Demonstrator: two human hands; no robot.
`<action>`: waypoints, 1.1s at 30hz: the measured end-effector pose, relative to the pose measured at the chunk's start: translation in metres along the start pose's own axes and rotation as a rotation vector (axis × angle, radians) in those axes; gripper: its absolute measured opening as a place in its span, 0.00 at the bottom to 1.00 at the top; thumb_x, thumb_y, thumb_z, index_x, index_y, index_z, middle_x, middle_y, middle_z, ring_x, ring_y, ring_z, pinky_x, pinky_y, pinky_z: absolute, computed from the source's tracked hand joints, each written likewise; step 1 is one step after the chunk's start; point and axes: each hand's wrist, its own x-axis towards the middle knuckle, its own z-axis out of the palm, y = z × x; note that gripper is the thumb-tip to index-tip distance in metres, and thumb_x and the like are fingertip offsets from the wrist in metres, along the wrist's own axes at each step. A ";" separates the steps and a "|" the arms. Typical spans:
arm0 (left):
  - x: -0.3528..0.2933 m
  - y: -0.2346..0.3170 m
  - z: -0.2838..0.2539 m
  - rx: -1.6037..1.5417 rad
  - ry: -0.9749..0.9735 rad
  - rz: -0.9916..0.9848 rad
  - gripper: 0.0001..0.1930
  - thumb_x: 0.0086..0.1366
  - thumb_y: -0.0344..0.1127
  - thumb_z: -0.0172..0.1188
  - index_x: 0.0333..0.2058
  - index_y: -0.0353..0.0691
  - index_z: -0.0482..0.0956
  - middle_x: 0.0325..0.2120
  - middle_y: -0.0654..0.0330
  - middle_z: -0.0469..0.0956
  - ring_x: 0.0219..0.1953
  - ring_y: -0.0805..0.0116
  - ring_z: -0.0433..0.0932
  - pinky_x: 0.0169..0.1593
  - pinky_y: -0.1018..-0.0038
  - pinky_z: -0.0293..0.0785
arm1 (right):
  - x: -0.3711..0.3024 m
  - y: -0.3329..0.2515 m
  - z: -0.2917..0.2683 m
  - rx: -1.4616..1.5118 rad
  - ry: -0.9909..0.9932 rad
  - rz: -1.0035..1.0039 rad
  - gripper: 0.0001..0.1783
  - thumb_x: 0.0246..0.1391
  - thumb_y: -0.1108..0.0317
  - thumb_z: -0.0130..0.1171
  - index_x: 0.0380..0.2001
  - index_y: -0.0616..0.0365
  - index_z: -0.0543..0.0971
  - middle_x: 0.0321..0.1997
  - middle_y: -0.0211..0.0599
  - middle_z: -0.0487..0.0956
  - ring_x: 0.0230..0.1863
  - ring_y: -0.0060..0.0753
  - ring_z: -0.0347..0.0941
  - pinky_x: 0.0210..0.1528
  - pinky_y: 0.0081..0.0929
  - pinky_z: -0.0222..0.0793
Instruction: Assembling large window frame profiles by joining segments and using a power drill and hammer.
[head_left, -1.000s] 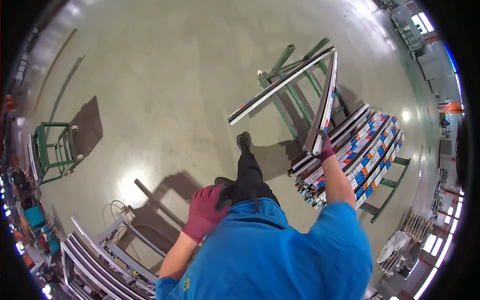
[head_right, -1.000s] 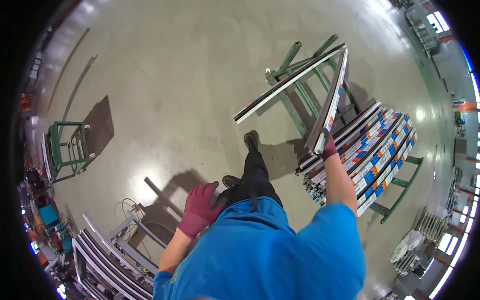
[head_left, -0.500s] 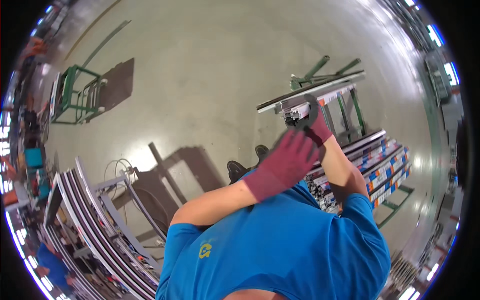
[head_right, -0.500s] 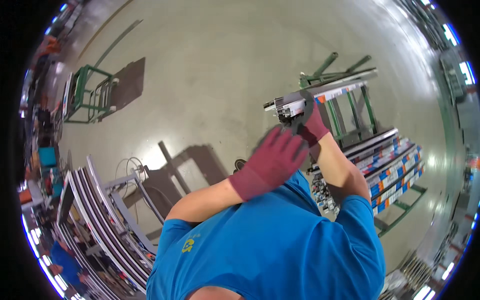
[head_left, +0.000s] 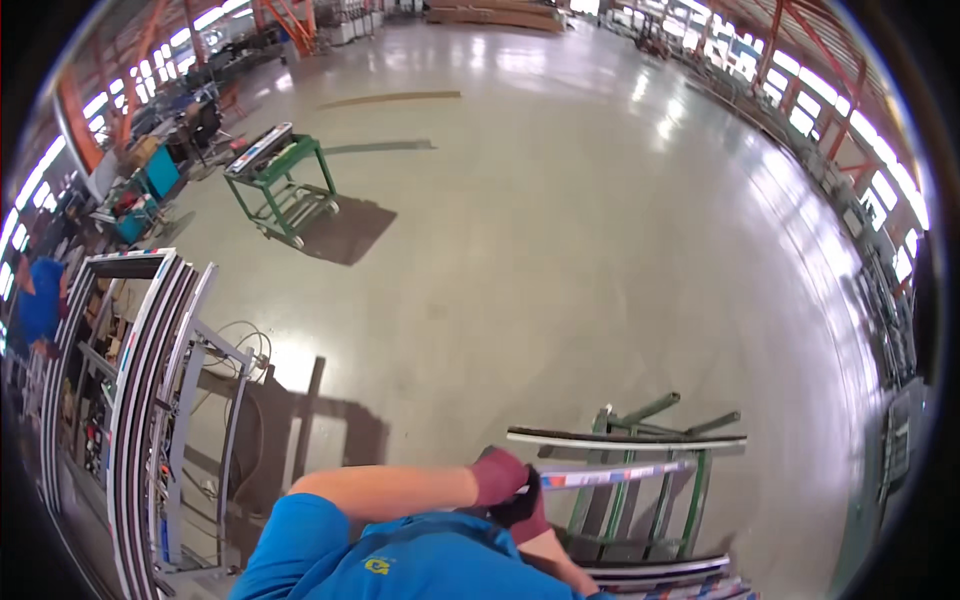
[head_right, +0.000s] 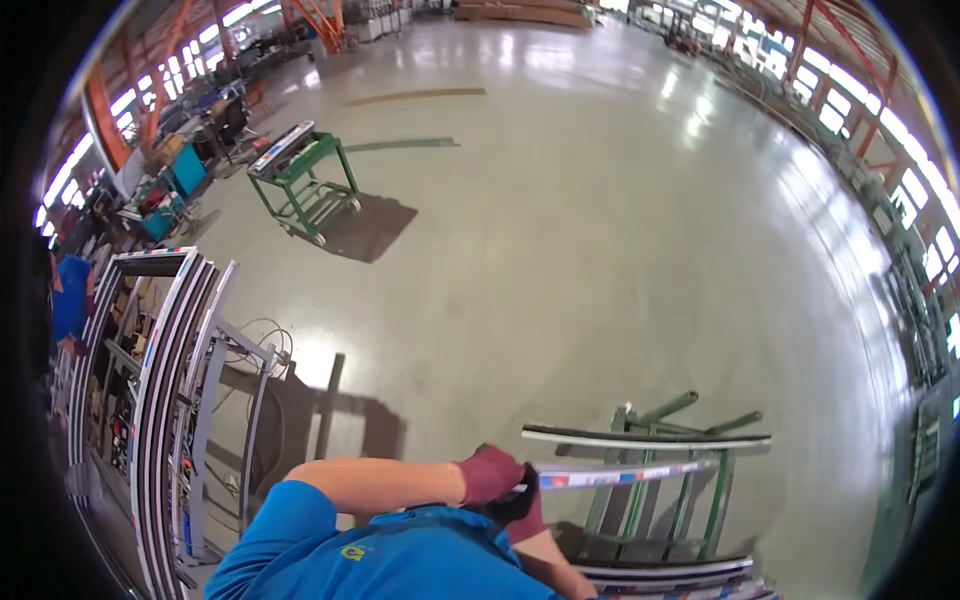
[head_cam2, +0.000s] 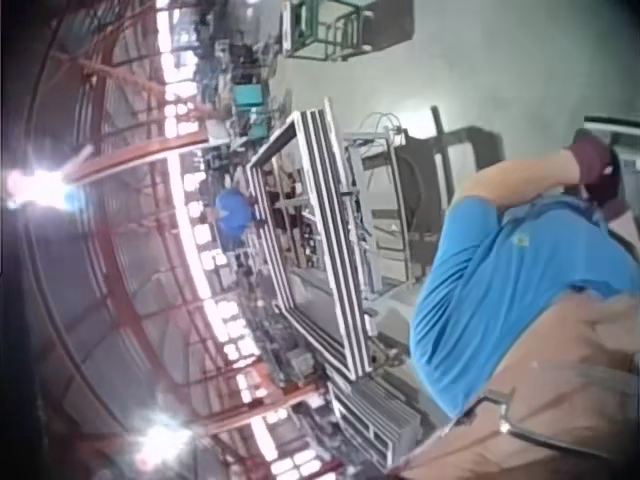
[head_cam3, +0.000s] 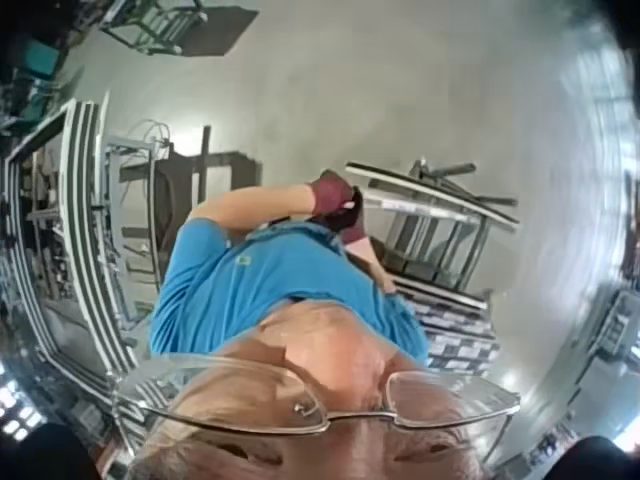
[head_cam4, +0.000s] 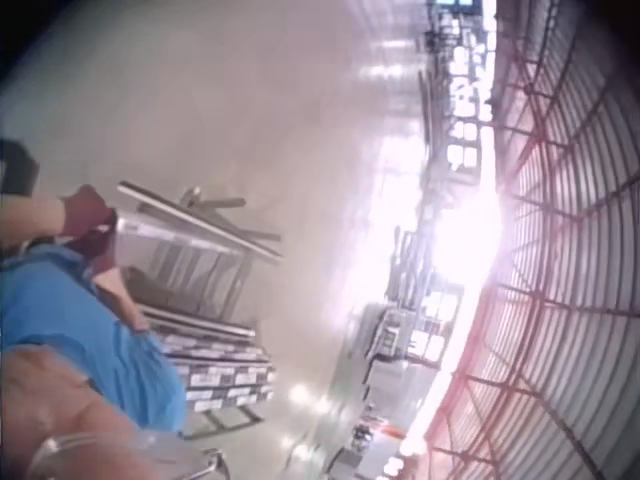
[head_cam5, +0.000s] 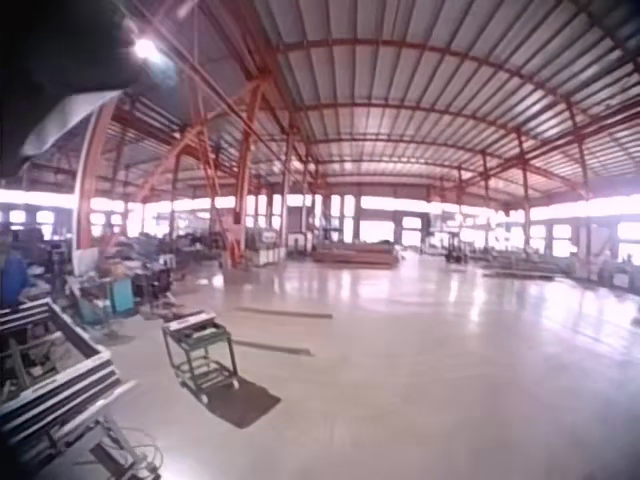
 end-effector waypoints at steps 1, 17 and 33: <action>-0.015 0.003 0.006 0.054 -0.079 0.022 0.11 0.62 0.40 0.60 0.34 0.39 0.85 0.28 0.47 0.85 0.31 0.46 0.86 0.35 0.52 0.81 | 0.037 0.022 -0.074 -0.073 -0.270 0.073 0.37 0.58 0.25 0.54 0.51 0.44 0.79 0.47 0.37 0.83 0.48 0.42 0.78 0.55 0.46 0.75; -0.166 -0.058 -0.113 0.194 -0.279 -0.405 0.50 0.58 0.47 0.67 0.76 0.47 0.54 0.66 0.41 0.68 0.58 0.39 0.77 0.63 0.53 0.74 | 0.059 0.013 -0.023 0.077 0.146 -0.346 0.35 0.37 0.56 0.62 0.53 0.51 0.71 0.50 0.44 0.76 0.54 0.56 0.74 0.64 0.59 0.73; -0.781 0.003 0.034 -0.055 0.203 -0.851 0.44 0.52 0.60 0.73 0.63 0.45 0.68 0.52 0.49 0.78 0.53 0.44 0.80 0.54 0.52 0.78 | -0.133 0.426 0.218 -0.839 -0.133 0.027 0.12 0.60 0.57 0.59 0.42 0.50 0.76 0.47 0.36 0.78 0.54 0.42 0.76 0.60 0.51 0.76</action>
